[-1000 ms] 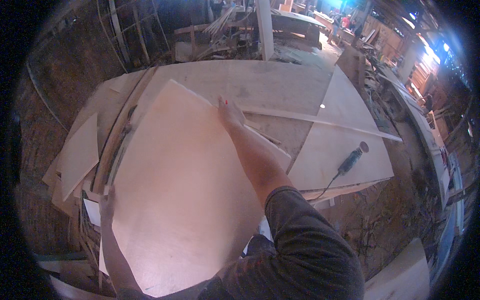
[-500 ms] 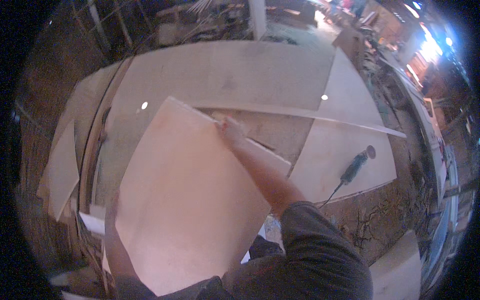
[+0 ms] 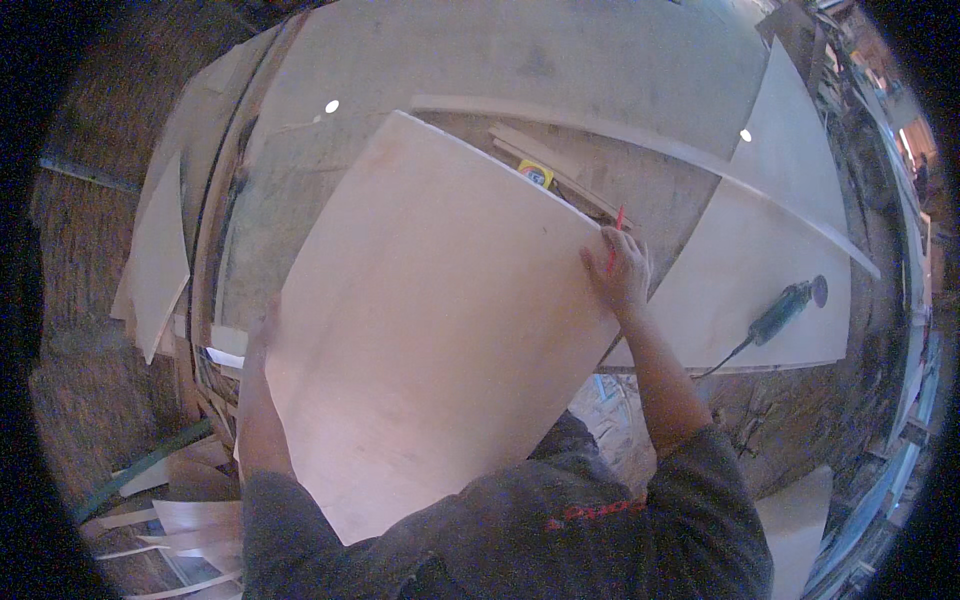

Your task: The person repeatedly picks up rectangular wood panels, places them on a workbench, and uses a pencil and straightedge to draw lines. The person then stacks the marked panels and repeats the process with additional pieces.

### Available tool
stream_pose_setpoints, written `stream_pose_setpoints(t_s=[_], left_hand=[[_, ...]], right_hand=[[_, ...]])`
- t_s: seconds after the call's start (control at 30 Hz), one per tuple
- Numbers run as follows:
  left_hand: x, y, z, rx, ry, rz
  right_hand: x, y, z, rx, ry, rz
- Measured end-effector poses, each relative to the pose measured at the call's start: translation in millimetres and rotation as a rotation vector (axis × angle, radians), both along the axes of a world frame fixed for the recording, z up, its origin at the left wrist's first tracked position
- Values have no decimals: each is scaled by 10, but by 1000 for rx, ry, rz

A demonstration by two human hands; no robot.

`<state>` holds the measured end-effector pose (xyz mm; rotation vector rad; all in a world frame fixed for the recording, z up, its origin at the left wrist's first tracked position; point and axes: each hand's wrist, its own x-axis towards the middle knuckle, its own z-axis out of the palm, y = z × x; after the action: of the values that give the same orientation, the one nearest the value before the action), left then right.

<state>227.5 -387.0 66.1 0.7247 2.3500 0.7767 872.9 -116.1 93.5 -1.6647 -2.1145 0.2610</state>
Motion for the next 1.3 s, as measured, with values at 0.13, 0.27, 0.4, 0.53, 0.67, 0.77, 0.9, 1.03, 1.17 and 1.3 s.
stream_pose_setpoints(t_s=[0.13,0.27,0.4,0.53,0.67,0.77,0.9,1.03,1.17,1.3], left_hand=[[71,-102,174,-47,26,-4],[-74,-508,112,-201,98,129],[-45,-822,72,-51,-49,160],[100,-730,49,127,-40,152],[-10,-735,7,84,17,108],[-153,-829,-129,5,49,199],[-183,-674,-86,-9,104,98],[60,-465,-11,185,154,64],[113,-21,10,132,137,19],[224,354,34,-95,100,-96]], right_hand=[[-73,-4,4,50,44,59],[-54,132,-145,7,139,124],[-317,629,-69,1,65,44],[-699,1188,-102,72,113,239],[-849,1336,-48,-140,-87,288],[-912,1357,-96,-83,-143,276],[-801,1493,-200,-33,-41,230],[-589,1365,247,-32,68,166],[555,1674,79,19,135,14],[1327,1548,253,20,-124,-188]])
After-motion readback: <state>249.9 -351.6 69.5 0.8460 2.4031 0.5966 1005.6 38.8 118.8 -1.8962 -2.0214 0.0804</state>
